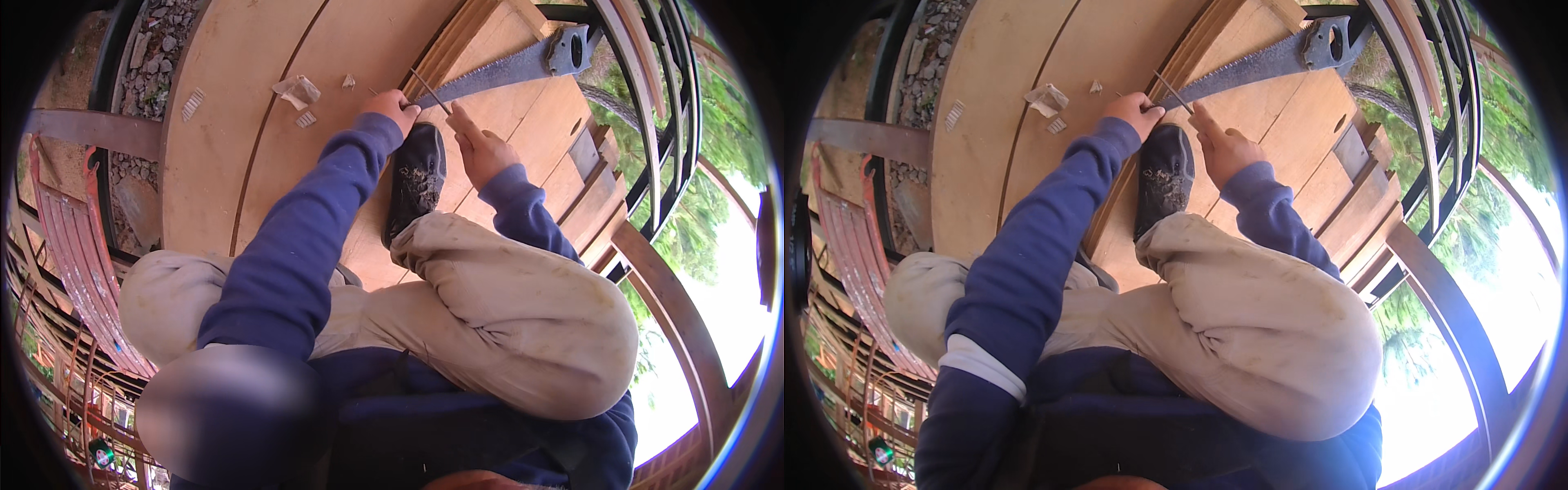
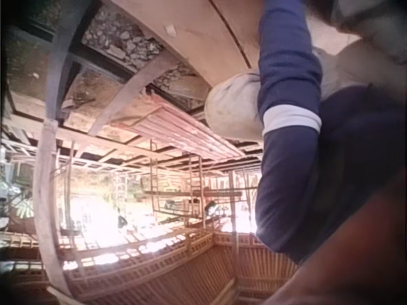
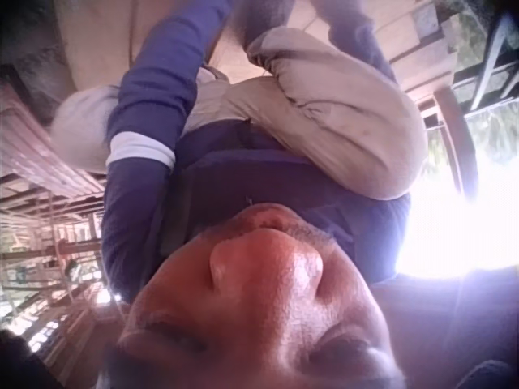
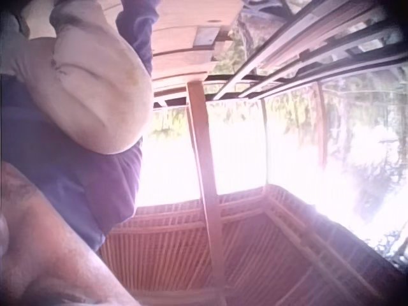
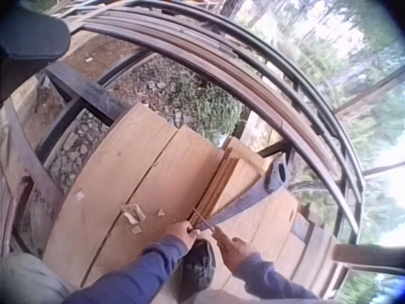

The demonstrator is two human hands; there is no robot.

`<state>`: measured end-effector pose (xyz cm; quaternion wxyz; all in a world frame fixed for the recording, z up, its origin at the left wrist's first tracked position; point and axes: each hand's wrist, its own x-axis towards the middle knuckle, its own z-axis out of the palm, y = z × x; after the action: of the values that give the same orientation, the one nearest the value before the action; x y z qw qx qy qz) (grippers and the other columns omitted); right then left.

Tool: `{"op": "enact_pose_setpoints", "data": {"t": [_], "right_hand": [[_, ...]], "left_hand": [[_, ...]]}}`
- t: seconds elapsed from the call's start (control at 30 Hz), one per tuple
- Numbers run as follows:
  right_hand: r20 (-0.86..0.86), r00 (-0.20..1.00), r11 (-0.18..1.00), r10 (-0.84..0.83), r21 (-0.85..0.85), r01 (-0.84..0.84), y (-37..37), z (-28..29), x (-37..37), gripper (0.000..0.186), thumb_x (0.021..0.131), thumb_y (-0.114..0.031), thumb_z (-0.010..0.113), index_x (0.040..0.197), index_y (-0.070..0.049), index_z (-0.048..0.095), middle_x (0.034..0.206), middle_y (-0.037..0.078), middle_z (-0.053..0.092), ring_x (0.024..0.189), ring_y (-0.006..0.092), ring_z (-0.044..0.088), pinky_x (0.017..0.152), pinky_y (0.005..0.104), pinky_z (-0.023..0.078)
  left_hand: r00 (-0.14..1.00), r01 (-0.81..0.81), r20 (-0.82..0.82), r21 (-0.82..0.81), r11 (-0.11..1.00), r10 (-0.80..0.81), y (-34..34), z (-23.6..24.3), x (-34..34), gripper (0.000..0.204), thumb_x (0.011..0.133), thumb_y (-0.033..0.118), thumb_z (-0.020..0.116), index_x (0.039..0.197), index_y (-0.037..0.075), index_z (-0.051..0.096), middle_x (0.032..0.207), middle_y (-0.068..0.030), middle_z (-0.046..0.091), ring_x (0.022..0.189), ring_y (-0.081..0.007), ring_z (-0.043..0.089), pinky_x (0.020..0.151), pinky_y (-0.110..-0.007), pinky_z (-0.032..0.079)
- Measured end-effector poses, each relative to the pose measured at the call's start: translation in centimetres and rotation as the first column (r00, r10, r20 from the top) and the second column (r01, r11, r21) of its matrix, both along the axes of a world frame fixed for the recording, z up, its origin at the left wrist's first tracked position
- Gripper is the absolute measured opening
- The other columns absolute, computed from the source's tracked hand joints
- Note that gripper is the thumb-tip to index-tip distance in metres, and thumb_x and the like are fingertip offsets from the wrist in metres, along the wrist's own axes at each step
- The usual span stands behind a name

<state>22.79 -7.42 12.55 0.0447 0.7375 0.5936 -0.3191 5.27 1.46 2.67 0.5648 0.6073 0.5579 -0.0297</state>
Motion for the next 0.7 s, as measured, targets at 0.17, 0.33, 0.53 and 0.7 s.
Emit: {"op": "enact_pose_setpoints", "data": {"t": [0.17, 0.33, 0.53, 0.7], "right_hand": [[0.090, 0.995, 0.989, 0.050, -0.143, -0.037, -1.5, 2.6, -0.2, 0.051, 0.101, -0.034, 0.047, 0.150, -0.038, 0.033, 0.077, 0.018, 0.063, 0.070, 0.0408, 0.065, 0.067, 0.0504, 0.052], [0.141, 0.987, 0.979, 0.080, -0.197, -0.052, -1.9, 3.4, 0.3, 0.051, 0.101, -0.034, 0.047, 0.149, -0.039, 0.033, 0.077, 0.019, 0.062, 0.070, 0.0401, 0.066, 0.067, 0.0507, 0.052], [0.165, 0.979, 0.957, 0.118, -0.282, -0.068, -0.6, 3.2, -0.3, 0.048, 0.101, -0.033, 0.046, 0.148, -0.034, 0.035, 0.080, 0.021, 0.065, 0.075, 0.0420, 0.067, 0.067, 0.0510, 0.053], [0.101, 0.984, 0.961, 0.149, -0.248, -0.120, 2.6, 1.0, -1.0, 0.048, 0.102, -0.033, 0.043, 0.149, -0.032, 0.033, 0.088, 0.024, 0.067, 0.082, 0.0430, 0.068, 0.072, 0.0509, 0.053]], "left_hand": [[1.000, 0.015, 0.004, 0.045, 0.999, -0.015, -0.2, -0.6, 0.5, 0.033, 0.088, 0.037, 0.069, 0.090, 0.005, 0.068, 0.084, -0.0172, 0.070, 0.081, -0.0333, 0.068, 0.077, -0.041, 0.053], [0.997, -0.061, 0.047, -0.006, 0.998, 0.061, 0.0, -0.3, 1.1, 0.032, 0.087, 0.036, 0.070, 0.090, 0.005, 0.067, 0.083, -0.0176, 0.070, 0.081, -0.0334, 0.068, 0.077, -0.041, 0.053], [0.999, -0.035, -0.012, 0.026, 0.999, 0.035, -0.2, 0.1, 1.1, 0.032, 0.086, 0.036, 0.071, 0.088, 0.005, 0.067, 0.083, -0.0180, 0.070, 0.081, -0.0331, 0.068, 0.076, -0.041, 0.052], [0.999, -0.048, 0.013, 0.037, 0.998, 0.047, -0.9, -0.3, 1.1, 0.031, 0.086, 0.036, 0.072, 0.088, 0.005, 0.067, 0.083, -0.0180, 0.070, 0.081, -0.0334, 0.068, 0.076, -0.041, 0.053]]}}
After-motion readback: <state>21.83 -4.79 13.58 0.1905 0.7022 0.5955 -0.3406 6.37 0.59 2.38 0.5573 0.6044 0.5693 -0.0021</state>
